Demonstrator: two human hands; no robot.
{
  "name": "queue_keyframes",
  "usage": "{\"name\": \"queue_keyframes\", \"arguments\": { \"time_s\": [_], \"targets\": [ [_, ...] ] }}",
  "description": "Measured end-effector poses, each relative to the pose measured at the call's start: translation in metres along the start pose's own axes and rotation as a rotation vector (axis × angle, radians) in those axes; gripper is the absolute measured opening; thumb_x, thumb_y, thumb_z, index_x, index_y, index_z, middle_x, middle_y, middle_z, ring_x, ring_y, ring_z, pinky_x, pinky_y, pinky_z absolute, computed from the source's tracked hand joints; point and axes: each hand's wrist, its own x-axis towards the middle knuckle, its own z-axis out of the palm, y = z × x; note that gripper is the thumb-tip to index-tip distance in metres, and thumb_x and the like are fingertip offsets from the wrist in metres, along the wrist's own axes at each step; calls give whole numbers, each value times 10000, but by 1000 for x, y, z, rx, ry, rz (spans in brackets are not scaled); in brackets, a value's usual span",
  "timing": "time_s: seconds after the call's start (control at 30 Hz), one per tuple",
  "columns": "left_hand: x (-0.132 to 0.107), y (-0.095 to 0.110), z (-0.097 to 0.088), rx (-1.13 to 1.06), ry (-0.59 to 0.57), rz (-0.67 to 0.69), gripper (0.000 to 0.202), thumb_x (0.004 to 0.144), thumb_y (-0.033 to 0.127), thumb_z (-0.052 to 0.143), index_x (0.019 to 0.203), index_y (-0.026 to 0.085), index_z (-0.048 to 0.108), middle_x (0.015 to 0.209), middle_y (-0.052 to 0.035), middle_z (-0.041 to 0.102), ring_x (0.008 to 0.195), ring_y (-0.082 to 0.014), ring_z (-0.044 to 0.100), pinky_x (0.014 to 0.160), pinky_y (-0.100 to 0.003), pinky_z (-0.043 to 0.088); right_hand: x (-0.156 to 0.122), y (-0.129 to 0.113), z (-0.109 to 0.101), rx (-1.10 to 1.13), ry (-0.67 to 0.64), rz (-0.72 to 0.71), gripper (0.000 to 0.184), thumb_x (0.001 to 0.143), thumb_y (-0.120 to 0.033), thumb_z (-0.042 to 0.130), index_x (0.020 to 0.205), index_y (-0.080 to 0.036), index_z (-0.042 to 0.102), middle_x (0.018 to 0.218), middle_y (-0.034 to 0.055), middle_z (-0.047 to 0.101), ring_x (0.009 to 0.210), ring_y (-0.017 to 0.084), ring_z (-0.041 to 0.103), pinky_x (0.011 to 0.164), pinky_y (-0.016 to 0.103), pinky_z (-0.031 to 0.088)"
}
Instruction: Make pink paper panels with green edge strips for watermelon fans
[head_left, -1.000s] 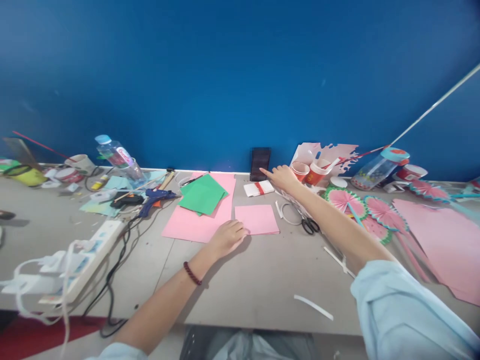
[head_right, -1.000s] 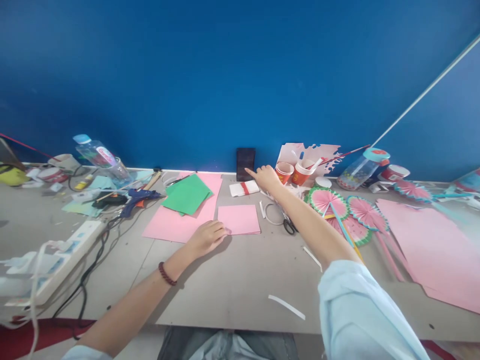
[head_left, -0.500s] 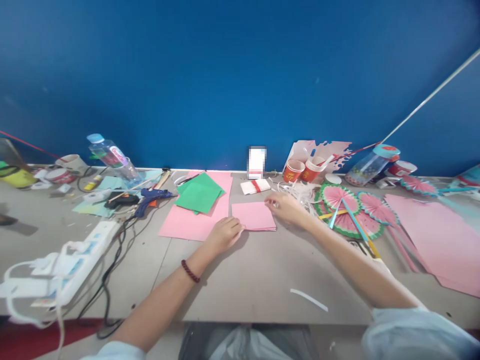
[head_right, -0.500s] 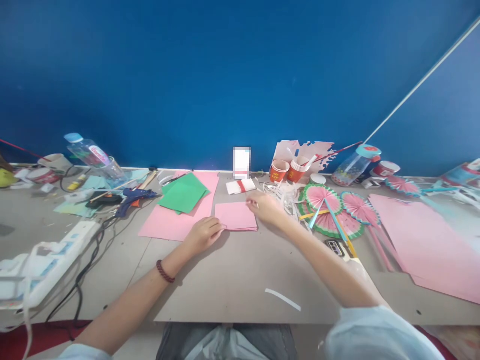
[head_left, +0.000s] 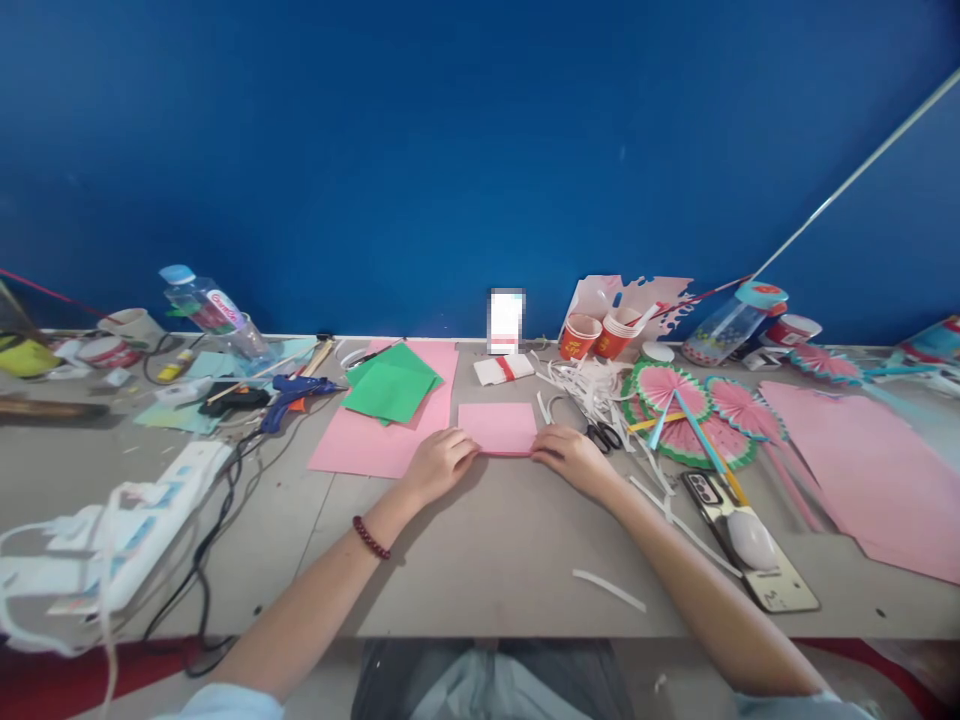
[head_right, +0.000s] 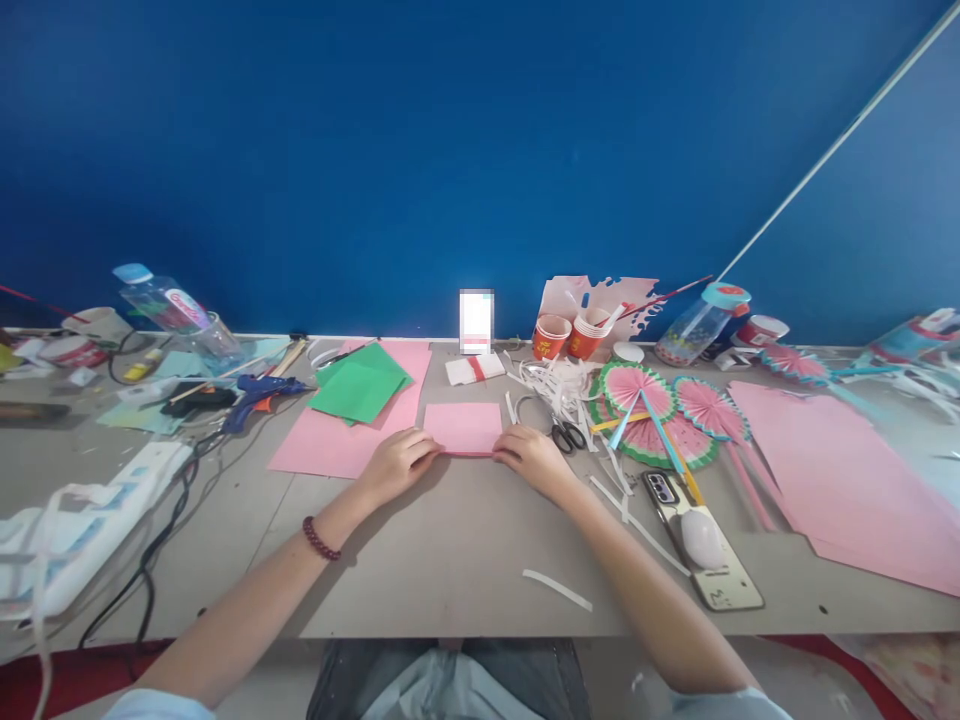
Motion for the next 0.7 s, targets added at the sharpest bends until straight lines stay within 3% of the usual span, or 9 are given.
{"name": "queue_keyframes", "arguments": {
  "time_s": [0.3, 0.47, 0.7],
  "targets": [
    [3, -1, -2, -156, -49, -163, 213, 954, 290, 471, 918, 212, 666, 913, -35, 696, 867, -178, 618, 799, -325, 472, 3, 0, -3, 108, -27, 90, 223, 911, -275, 509, 820, -202, 699, 836, 78, 695, 844, 214, 602, 809, 357, 460],
    [8, -2, -3, -282, -83, -269, 202, 930, 278, 500, 843, 210, 670, 888, -31, 693, 863, -178, 626, 797, -317, 477, 3, -2, 2, 141, 22, 157, 198, 876, -226, 525, 778, -189, 693, 816, 81, 691, 838, 215, 601, 806, 348, 459],
    [9, -7, 1, -383, -88, -348, 201, 892, 302, 538, 792, 196, 676, 872, -40, 667, 850, -178, 622, 776, -302, 486, 6, -1, 6, 181, 26, 405, 127, 790, -248, 592, 787, -194, 708, 765, 43, 701, 717, 187, 616, 696, 289, 455]
  ]
}}
